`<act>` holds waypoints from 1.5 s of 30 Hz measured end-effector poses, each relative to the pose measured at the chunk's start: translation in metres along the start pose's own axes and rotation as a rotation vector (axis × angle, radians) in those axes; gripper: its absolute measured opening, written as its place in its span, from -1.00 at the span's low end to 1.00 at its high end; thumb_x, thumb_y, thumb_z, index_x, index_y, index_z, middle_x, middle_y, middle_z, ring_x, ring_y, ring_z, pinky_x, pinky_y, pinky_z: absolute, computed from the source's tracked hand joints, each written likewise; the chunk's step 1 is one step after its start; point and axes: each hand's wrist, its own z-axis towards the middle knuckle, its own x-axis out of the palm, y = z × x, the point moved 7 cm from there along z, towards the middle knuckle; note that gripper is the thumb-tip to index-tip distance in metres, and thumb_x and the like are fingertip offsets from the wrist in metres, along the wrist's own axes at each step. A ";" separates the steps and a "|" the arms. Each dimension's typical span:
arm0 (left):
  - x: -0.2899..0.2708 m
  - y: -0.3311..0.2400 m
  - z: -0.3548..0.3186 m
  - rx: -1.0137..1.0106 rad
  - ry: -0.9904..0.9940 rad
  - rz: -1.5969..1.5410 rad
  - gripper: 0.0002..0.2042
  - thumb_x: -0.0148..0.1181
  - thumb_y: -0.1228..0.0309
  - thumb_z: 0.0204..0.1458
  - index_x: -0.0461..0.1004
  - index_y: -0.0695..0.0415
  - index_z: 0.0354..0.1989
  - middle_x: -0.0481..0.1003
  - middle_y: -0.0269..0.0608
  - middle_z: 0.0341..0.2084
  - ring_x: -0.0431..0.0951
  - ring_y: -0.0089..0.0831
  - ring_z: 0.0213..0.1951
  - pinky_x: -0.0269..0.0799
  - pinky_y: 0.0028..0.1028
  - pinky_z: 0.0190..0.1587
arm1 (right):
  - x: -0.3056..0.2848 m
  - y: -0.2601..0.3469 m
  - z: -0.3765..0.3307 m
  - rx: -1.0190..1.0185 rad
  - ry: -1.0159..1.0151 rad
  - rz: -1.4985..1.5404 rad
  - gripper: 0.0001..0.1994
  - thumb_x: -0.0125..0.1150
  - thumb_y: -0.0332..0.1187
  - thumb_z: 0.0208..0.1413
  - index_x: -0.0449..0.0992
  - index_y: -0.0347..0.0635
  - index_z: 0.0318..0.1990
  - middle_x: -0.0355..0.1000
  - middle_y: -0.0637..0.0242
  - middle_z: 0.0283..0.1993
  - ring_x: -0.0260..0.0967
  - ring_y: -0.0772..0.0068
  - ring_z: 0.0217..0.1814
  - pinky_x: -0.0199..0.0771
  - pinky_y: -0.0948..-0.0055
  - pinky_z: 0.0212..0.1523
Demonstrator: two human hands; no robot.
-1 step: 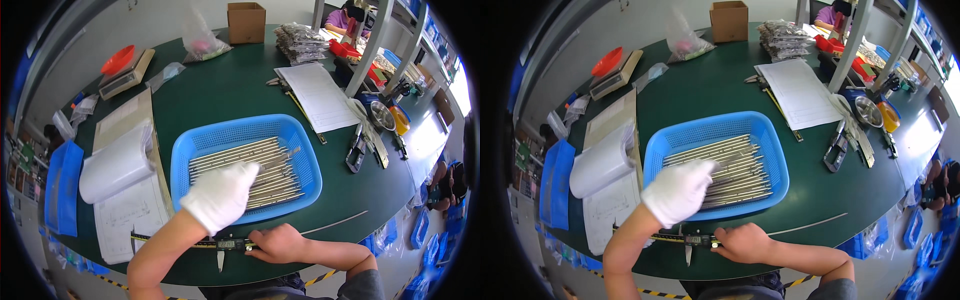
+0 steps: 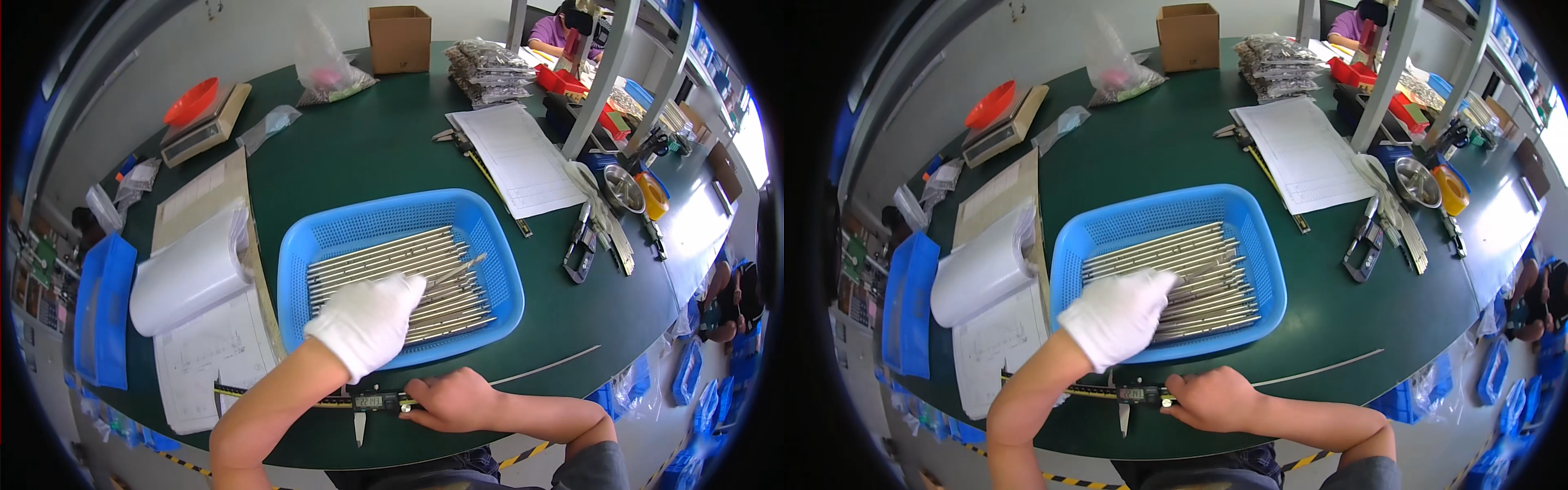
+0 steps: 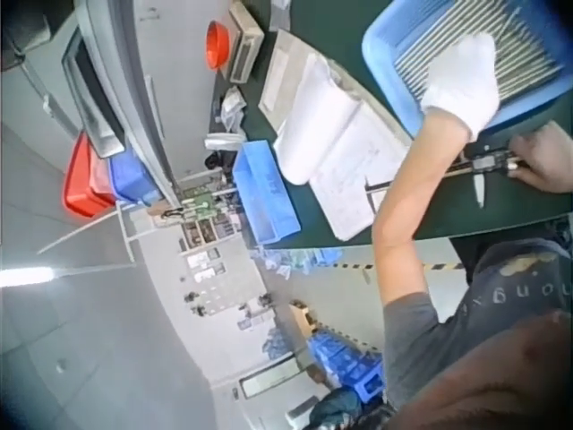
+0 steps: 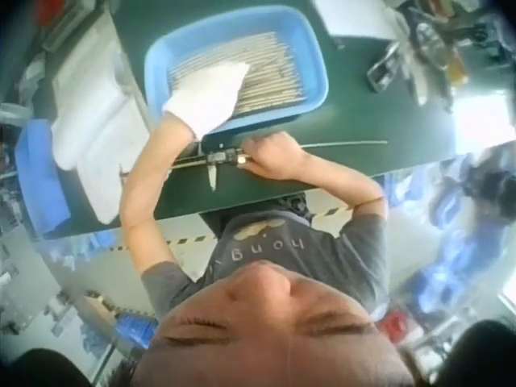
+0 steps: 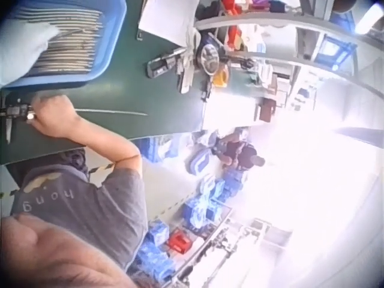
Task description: Inspecting and measuring metal rods with a digital caliper according to specifications on a technical drawing.
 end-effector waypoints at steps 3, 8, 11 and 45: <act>0.027 0.002 0.011 -0.019 0.223 0.027 -0.80 -0.09 0.38 0.00 0.43 0.12 -0.26 0.47 -0.08 -0.44 0.49 -0.11 -0.35 0.41 -0.25 -0.26 | -0.001 0.000 0.000 0.000 0.068 0.020 -0.64 0.03 -0.06 0.03 0.27 -0.23 -0.42 0.32 0.20 -0.65 0.35 0.12 -0.63 0.35 0.22 -0.65; 0.024 0.013 0.021 -0.066 0.335 -0.005 -0.77 -0.09 0.31 0.02 0.48 0.12 -0.32 0.45 -0.07 -0.35 0.46 -0.14 -0.24 0.36 -0.25 -0.16 | -0.001 -0.002 0.001 0.009 0.045 0.039 -0.65 0.04 -0.07 0.03 0.28 -0.23 -0.41 0.33 0.21 -0.64 0.35 0.14 -0.63 0.35 0.24 -0.64; 0.006 0.048 0.047 -0.283 0.087 0.136 -0.76 -0.11 0.30 0.04 0.48 0.12 -0.30 0.44 -0.08 -0.36 0.45 -0.14 -0.25 0.36 -0.25 -0.16 | -0.001 -0.003 0.002 0.013 0.060 0.029 -0.65 0.04 -0.07 0.03 0.28 -0.23 -0.41 0.33 0.21 -0.63 0.35 0.14 -0.62 0.36 0.24 -0.63; -0.016 0.065 -0.279 -0.795 -1.506 -1.239 -0.77 -0.10 0.49 0.12 0.15 0.21 -0.06 0.40 -0.08 -0.30 0.52 -0.27 -0.30 0.54 -0.30 -0.24 | -0.014 0.007 0.002 0.031 -0.067 -0.190 -0.66 0.20 -0.12 -0.11 0.32 -0.17 -0.32 0.38 0.19 -0.54 0.36 0.10 -0.58 0.33 0.24 -0.60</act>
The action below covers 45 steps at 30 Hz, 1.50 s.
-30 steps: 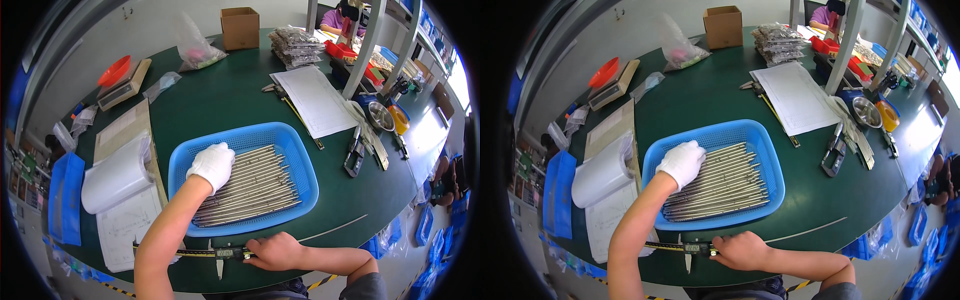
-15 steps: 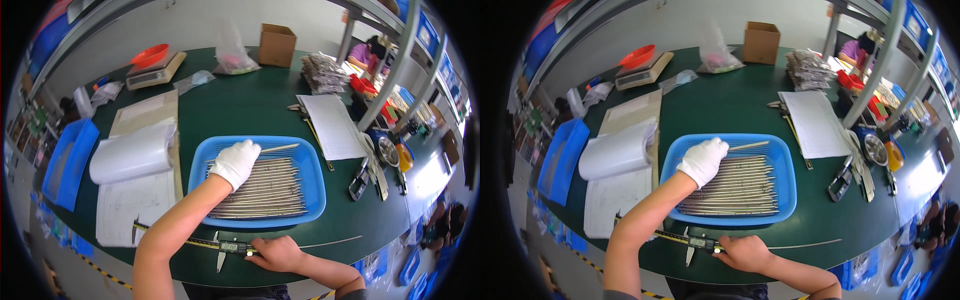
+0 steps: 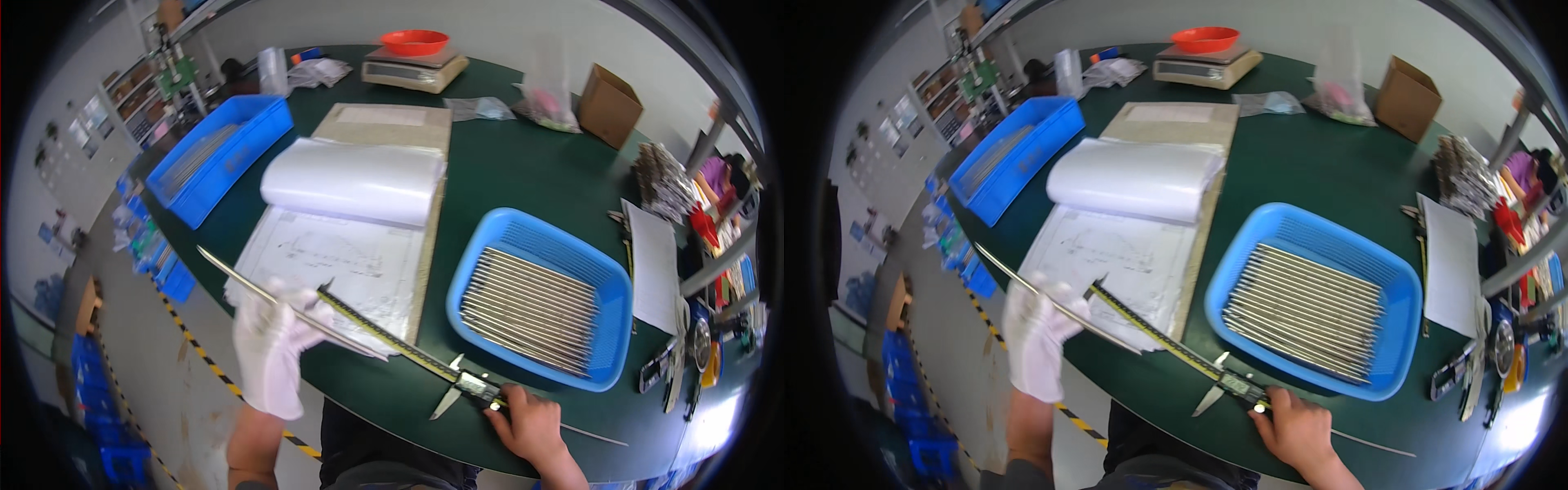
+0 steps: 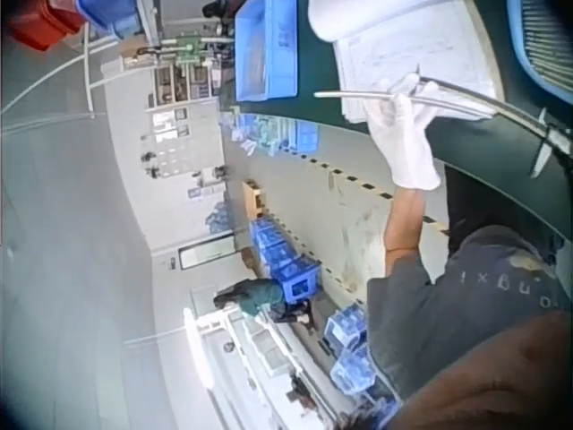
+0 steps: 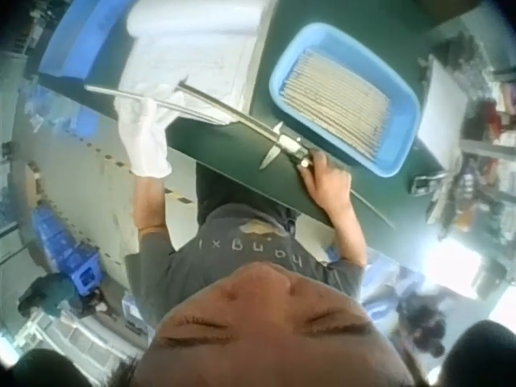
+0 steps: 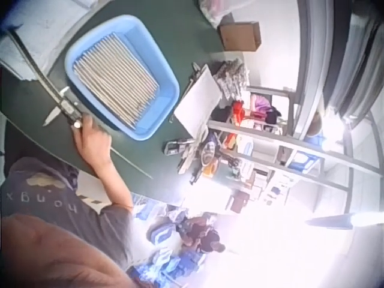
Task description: Inspecting and measuring metal rods with a digital caliper according to specifications on a technical drawing.
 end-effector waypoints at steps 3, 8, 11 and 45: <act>-0.027 0.039 -0.032 -0.205 -0.033 -0.123 -0.75 -0.01 0.37 0.10 0.18 0.14 -0.09 0.40 -0.08 -0.31 0.52 -0.20 -0.33 0.50 -0.23 -0.22 | 0.002 0.007 0.004 -0.046 0.002 0.001 -0.67 0.22 -0.19 -0.15 0.32 -0.19 -0.31 0.36 0.18 -0.51 0.35 0.08 -0.53 0.31 0.22 -0.55; -0.014 0.092 -0.060 -0.498 0.113 -0.394 -0.82 -0.09 0.48 0.10 0.19 0.14 -0.13 0.38 0.11 -0.18 0.50 -0.06 -0.20 0.45 -0.13 -0.12 | 0.008 0.001 0.000 0.067 0.063 0.169 -0.70 0.23 -0.33 -0.18 0.30 -0.26 -0.33 0.33 0.11 -0.57 0.27 0.04 -0.61 0.23 0.27 -0.58; -0.010 0.106 -0.061 -0.573 0.133 -0.413 -0.85 -0.15 0.50 0.11 0.19 0.12 -0.14 0.35 0.10 -0.12 0.47 -0.04 -0.14 0.41 -0.13 -0.06 | 0.002 0.007 0.000 0.035 0.000 0.215 -0.77 0.20 -0.36 -0.12 0.36 -0.25 -0.31 0.33 0.09 -0.56 0.30 0.11 -0.58 0.27 0.32 -0.54; -0.008 0.116 -0.048 -0.619 0.106 -0.278 -0.89 -0.19 0.47 0.15 0.17 0.09 -0.16 0.40 -0.05 -0.23 0.51 -0.18 -0.18 0.47 -0.33 -0.18 | -0.002 0.010 0.001 -0.008 0.002 0.162 -0.76 0.19 -0.32 -0.04 0.40 -0.21 -0.22 0.40 0.09 -0.44 0.39 0.09 -0.46 0.37 0.30 -0.47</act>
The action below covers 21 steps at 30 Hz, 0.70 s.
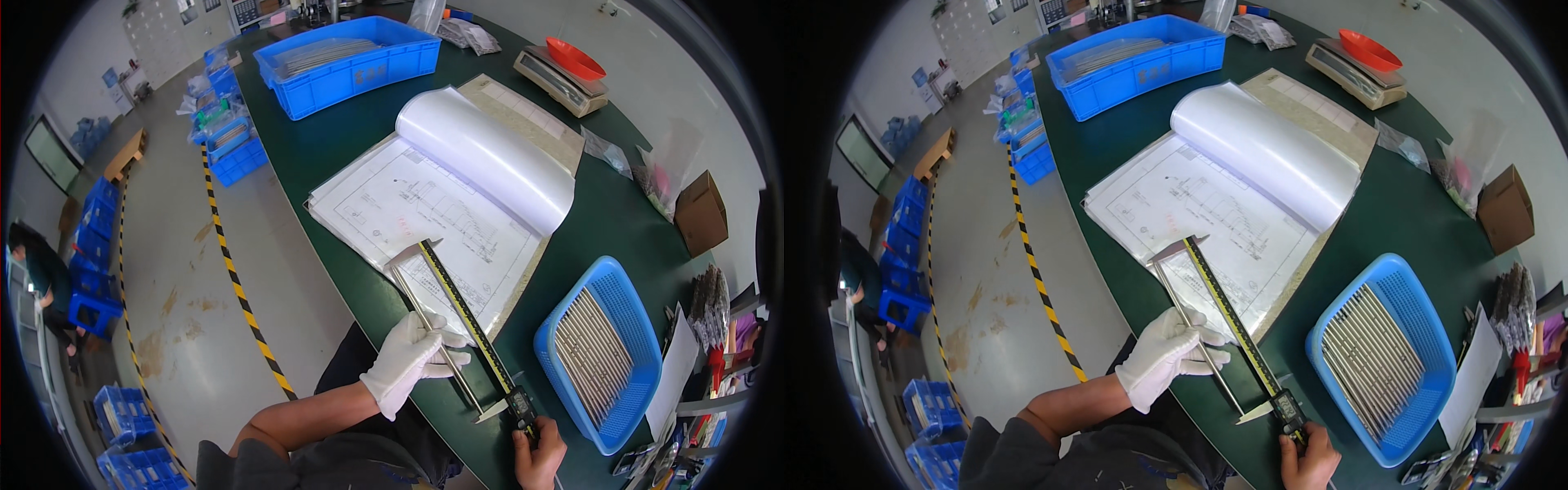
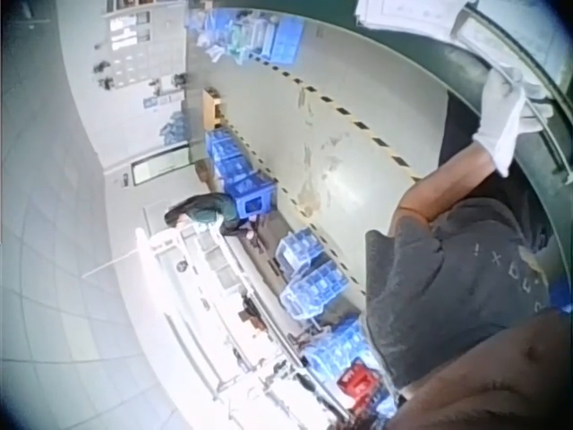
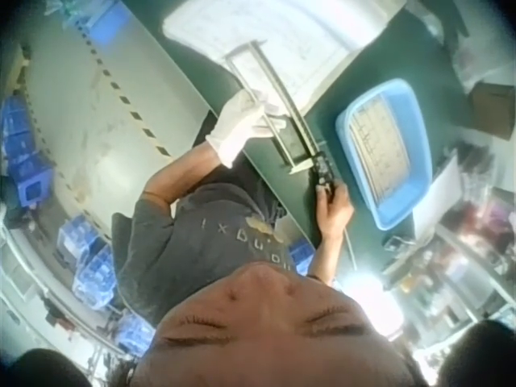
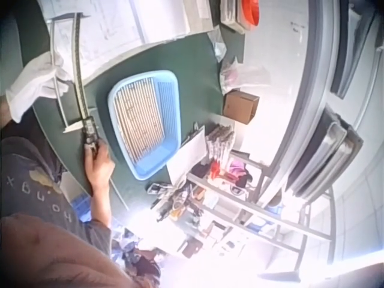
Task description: Inspecting and measuring metal rods with a digital caliper according to specifications on a technical drawing.
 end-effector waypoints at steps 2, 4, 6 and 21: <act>-0.001 0.000 0.000 -0.001 -0.006 0.005 -0.88 -0.19 0.46 0.15 0.17 0.09 -0.15 0.40 -0.06 -0.24 0.51 -0.18 -0.19 0.47 -0.32 -0.18 | 0.001 -0.001 0.000 0.009 0.002 -0.002 -0.76 0.19 -0.32 -0.03 0.40 -0.21 -0.23 0.40 0.09 -0.44 0.39 0.09 -0.46 0.37 0.30 -0.47; -0.001 0.000 -0.001 -0.002 -0.012 0.010 -0.88 -0.20 0.46 0.16 0.17 0.10 -0.15 0.40 -0.07 -0.25 0.52 -0.19 -0.19 0.47 -0.32 -0.18 | 0.001 -0.001 -0.001 -0.019 -0.009 -0.011 -0.76 0.19 -0.31 -0.03 0.40 -0.20 -0.23 0.40 0.09 -0.45 0.39 0.09 -0.46 0.37 0.29 -0.47; -0.001 0.000 -0.003 -0.010 -0.015 0.017 -0.88 -0.20 0.46 0.15 0.17 0.10 -0.15 0.40 -0.11 -0.28 0.52 -0.19 -0.20 0.47 -0.31 -0.17 | 0.001 -0.001 -0.002 0.002 -0.001 0.003 -0.76 0.19 -0.31 -0.04 0.40 -0.20 -0.23 0.40 0.09 -0.45 0.39 0.08 -0.46 0.37 0.29 -0.47; 0.004 -0.008 -0.003 0.063 -0.063 0.048 -0.89 -0.19 0.56 0.10 0.19 0.14 -0.22 0.38 -0.27 -0.47 0.55 -0.29 -0.36 0.51 -0.29 -0.23 | 0.003 -0.014 0.000 0.079 0.000 0.035 -0.70 0.30 -0.33 -0.19 0.37 -0.24 -0.31 0.34 0.15 -0.59 0.30 0.11 -0.64 0.27 0.28 -0.61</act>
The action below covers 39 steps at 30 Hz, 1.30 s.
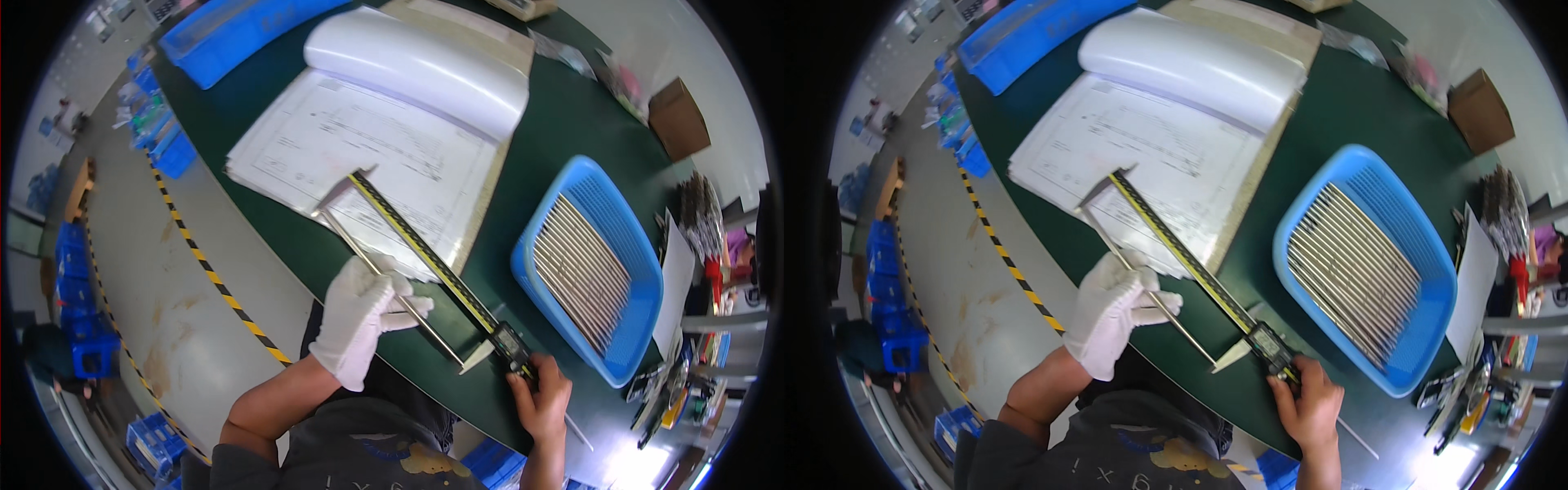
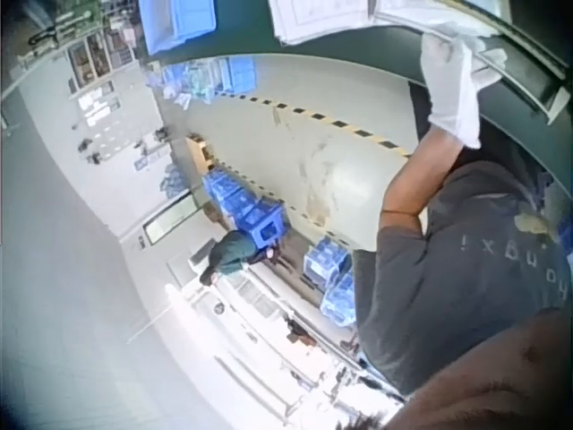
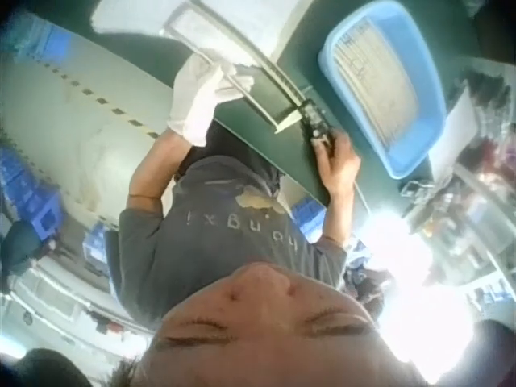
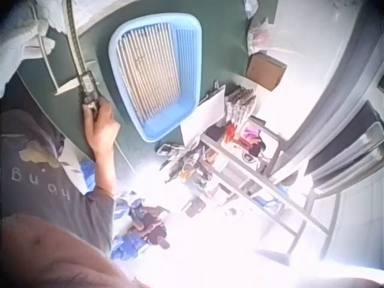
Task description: Inspecting and measuring metal rods with a digital caliper according to specifications on a technical drawing.
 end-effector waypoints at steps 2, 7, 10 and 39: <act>-0.003 -0.001 0.000 0.032 -0.006 0.030 -0.89 -0.17 0.48 0.11 0.23 0.14 -0.20 0.36 -0.28 -0.47 0.54 -0.26 -0.35 0.51 -0.24 -0.20 | 0.003 0.003 0.002 -0.033 0.004 0.025 -0.74 0.26 -0.36 -0.16 0.35 -0.29 -0.35 0.30 0.14 -0.61 0.25 0.24 -0.66 0.23 0.42 -0.59; -0.001 0.002 0.000 0.034 0.006 0.052 -0.87 -0.19 0.47 0.12 0.23 0.14 -0.18 0.35 -0.28 -0.46 0.54 -0.27 -0.35 0.50 -0.24 -0.18 | 0.002 0.000 -0.001 -0.005 0.015 0.045 -0.73 0.28 -0.38 -0.17 0.35 -0.29 -0.35 0.31 0.14 -0.60 0.25 0.22 -0.67 0.23 0.43 -0.61; 0.000 0.000 -0.002 0.027 -0.008 0.062 -0.87 -0.23 0.51 0.12 0.20 0.15 -0.17 0.35 -0.25 -0.46 0.54 -0.26 -0.35 0.50 -0.24 -0.17 | 0.001 0.001 -0.002 -0.036 0.008 0.026 -0.68 0.32 -0.31 -0.19 0.37 -0.24 -0.31 0.36 0.17 -0.57 0.32 0.15 -0.63 0.29 0.35 -0.62; 0.001 -0.006 -0.003 0.054 -0.001 0.103 -0.69 -0.07 0.40 0.06 0.15 0.26 -0.04 0.41 -0.11 -0.34 0.52 -0.21 -0.25 0.49 -0.24 -0.16 | 0.003 0.001 -0.002 -0.030 -0.023 -0.063 -0.56 0.37 -0.08 -0.26 0.38 -0.23 -0.36 0.33 0.30 -0.71 0.36 0.28 -0.69 0.33 0.40 -0.65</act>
